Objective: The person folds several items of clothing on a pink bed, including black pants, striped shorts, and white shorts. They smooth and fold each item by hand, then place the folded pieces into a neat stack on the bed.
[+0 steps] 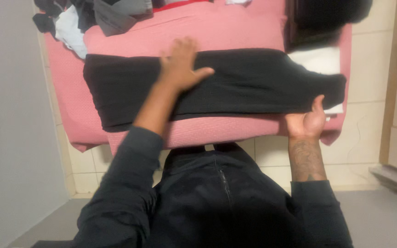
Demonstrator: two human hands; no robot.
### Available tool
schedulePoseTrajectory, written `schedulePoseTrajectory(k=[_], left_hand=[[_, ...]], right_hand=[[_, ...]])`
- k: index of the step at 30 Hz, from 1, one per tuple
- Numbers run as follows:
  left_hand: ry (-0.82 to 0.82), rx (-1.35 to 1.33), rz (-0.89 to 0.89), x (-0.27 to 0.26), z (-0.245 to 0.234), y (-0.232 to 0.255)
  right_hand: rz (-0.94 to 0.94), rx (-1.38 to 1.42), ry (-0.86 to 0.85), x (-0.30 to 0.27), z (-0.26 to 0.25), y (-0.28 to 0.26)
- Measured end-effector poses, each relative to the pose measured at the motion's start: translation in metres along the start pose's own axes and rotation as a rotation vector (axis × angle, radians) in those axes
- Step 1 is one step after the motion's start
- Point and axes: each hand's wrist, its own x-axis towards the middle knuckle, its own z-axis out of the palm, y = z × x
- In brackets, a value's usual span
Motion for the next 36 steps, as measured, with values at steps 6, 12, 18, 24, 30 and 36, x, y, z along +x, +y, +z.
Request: schedulePoseTrajectory(k=[6, 12, 18, 24, 30, 36], left_hand=[[-0.331, -0.013, -0.061, 0.004, -0.074, -0.017], [-0.483, 0.015, -0.07, 0.015, -0.082, -0.012], [-0.574, -0.154, 0.032, 0.024, -0.097, -0.014], [-0.658, -0.278, 0.033, 0.026, -0.108, -0.023], [-0.608, -0.228, 0.065, 0.042, -0.099, -0.04], [-0.429, -0.285, 0.131, 0.061, -0.085, -0.068]], right_hand=[[-0.001, -0.305, 0.414, 0.007, -0.056, -0.01], [-0.638, -1.295, 0.154, 0.022, -0.005, 0.001], [-0.33, -1.977, -0.694, 0.094, 0.087, 0.095], [0.135, -2.532, -1.038, 0.14, 0.144, 0.142], [0.583, -2.541, -0.976, 0.157, 0.155, 0.138], [0.449, -2.551, -0.912, 0.178, 0.153, 0.119]])
